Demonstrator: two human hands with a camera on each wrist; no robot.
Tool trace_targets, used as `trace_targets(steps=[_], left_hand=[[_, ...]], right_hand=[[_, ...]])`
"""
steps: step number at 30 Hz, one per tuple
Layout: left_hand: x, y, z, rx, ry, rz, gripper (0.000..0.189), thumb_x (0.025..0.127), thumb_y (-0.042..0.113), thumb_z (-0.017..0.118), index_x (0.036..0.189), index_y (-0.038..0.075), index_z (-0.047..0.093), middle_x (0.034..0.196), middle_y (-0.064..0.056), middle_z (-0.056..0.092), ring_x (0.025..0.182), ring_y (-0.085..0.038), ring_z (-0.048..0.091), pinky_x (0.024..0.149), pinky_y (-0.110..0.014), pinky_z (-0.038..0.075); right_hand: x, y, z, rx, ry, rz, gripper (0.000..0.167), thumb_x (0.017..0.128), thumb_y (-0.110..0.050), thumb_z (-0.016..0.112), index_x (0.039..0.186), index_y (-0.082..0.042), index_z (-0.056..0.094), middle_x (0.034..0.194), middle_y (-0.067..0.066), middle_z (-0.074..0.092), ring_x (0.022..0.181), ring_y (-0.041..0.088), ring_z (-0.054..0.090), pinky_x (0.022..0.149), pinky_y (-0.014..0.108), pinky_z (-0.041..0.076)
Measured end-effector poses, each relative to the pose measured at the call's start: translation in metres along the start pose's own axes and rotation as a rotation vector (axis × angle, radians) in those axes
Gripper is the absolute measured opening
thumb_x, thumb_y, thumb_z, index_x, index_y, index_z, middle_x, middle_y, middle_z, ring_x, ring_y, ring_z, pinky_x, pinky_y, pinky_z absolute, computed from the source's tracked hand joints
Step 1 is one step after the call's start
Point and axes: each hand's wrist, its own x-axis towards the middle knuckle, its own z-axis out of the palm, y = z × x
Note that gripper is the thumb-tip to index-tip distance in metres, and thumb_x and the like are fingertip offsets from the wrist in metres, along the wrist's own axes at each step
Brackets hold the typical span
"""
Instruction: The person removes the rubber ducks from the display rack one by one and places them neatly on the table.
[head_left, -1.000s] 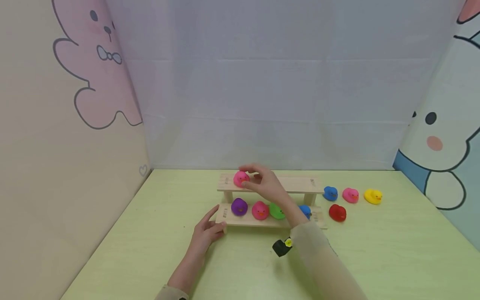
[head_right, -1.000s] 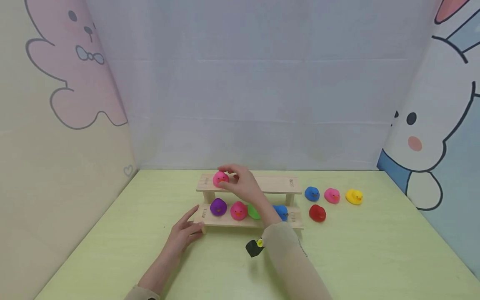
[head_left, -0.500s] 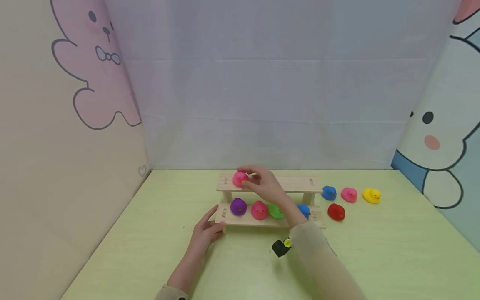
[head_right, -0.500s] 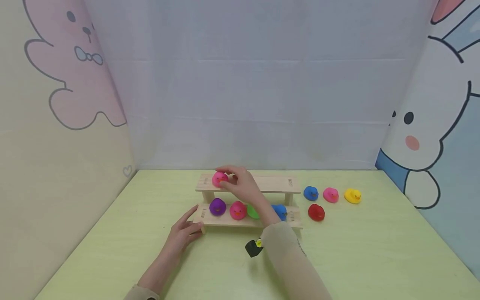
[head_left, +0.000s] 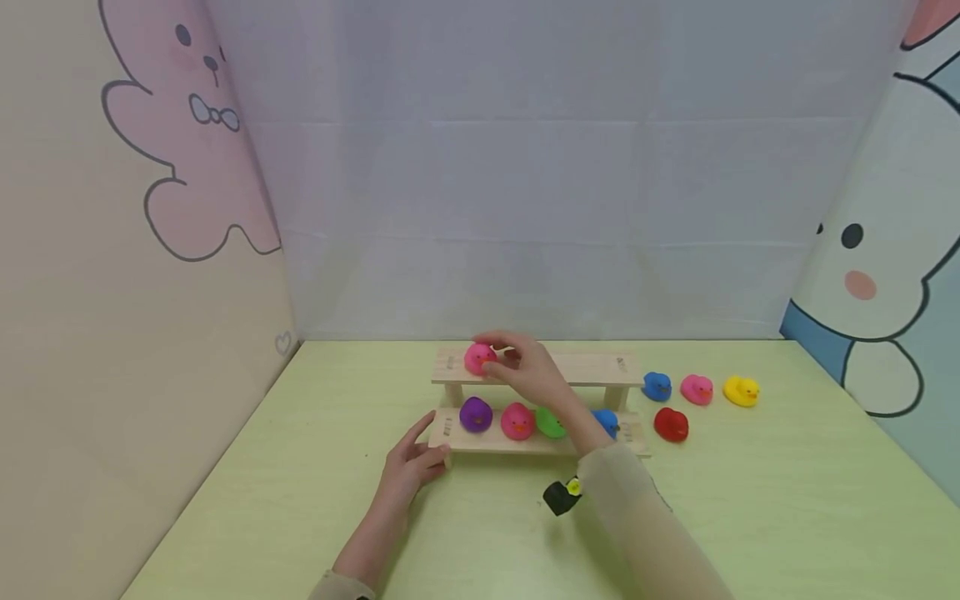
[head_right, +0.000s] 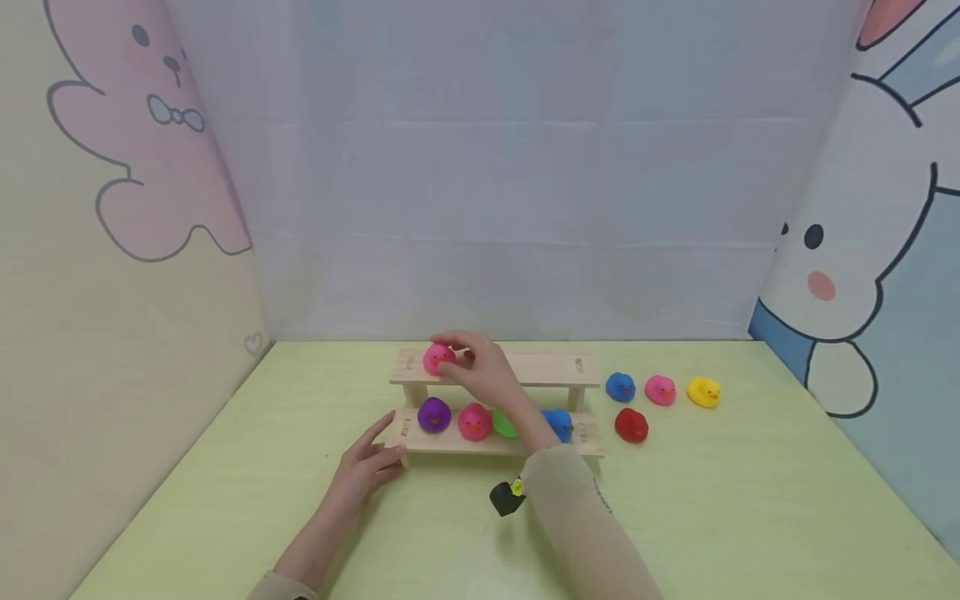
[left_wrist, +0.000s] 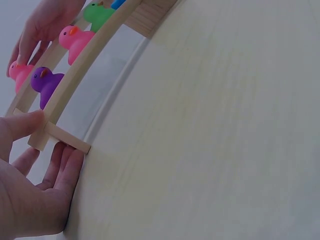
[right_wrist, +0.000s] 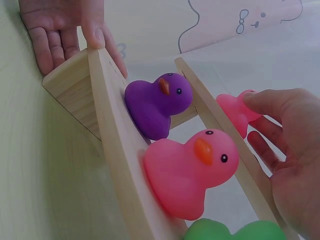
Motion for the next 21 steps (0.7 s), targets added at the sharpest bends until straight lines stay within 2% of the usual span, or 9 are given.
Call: trace_targets(steps=[8, 13, 17, 21], left_hand=[[0.0, 0.0, -0.001, -0.002, 0.001, 0.006, 0.069, 0.091, 0.018, 0.071, 0.152, 0.019, 0.04, 0.107, -0.01, 0.066, 0.085, -0.014, 0.067, 0.087, -0.034, 0.06], [-0.002, 0.0, 0.0, -0.006, -0.002, -0.008, 0.069, 0.091, 0.019, 0.071, 0.152, 0.019, 0.04, 0.103, -0.008, 0.063, 0.085, -0.014, 0.066, 0.086, -0.033, 0.06], [-0.003, 0.001, 0.001, -0.01, -0.004, 0.0, 0.068, 0.091, 0.018, 0.07, 0.152, 0.018, 0.039, 0.103, -0.008, 0.064, 0.084, -0.014, 0.066, 0.086, -0.033, 0.06], [-0.002, 0.001, 0.001, -0.011, 0.001, -0.003, 0.068, 0.091, 0.018, 0.07, 0.152, 0.018, 0.04, 0.104, -0.009, 0.063, 0.083, -0.013, 0.066, 0.085, -0.032, 0.06]], right_hand=[[0.0, -0.002, 0.0, 0.042, 0.018, 0.005, 0.04, 0.094, -0.016, 0.067, 0.134, -0.015, 0.061, 0.132, 0.005, 0.063, 0.119, 0.023, 0.058, 0.104, 0.039, 0.051], [-0.004, -0.003, -0.003, 0.048, 0.033, 0.024, 0.04, 0.094, -0.02, 0.068, 0.134, -0.02, 0.061, 0.134, 0.001, 0.062, 0.12, 0.021, 0.056, 0.105, 0.041, 0.049], [-0.009, -0.003, -0.008, 0.041, 0.05, 0.028, 0.04, 0.093, -0.023, 0.069, 0.132, -0.024, 0.062, 0.133, -0.003, 0.063, 0.12, 0.018, 0.056, 0.105, 0.043, 0.048], [-0.015, -0.003, -0.017, 0.039, 0.067, 0.017, 0.04, 0.093, -0.021, 0.069, 0.131, -0.023, 0.062, 0.131, -0.003, 0.064, 0.119, 0.019, 0.057, 0.105, 0.044, 0.047]])
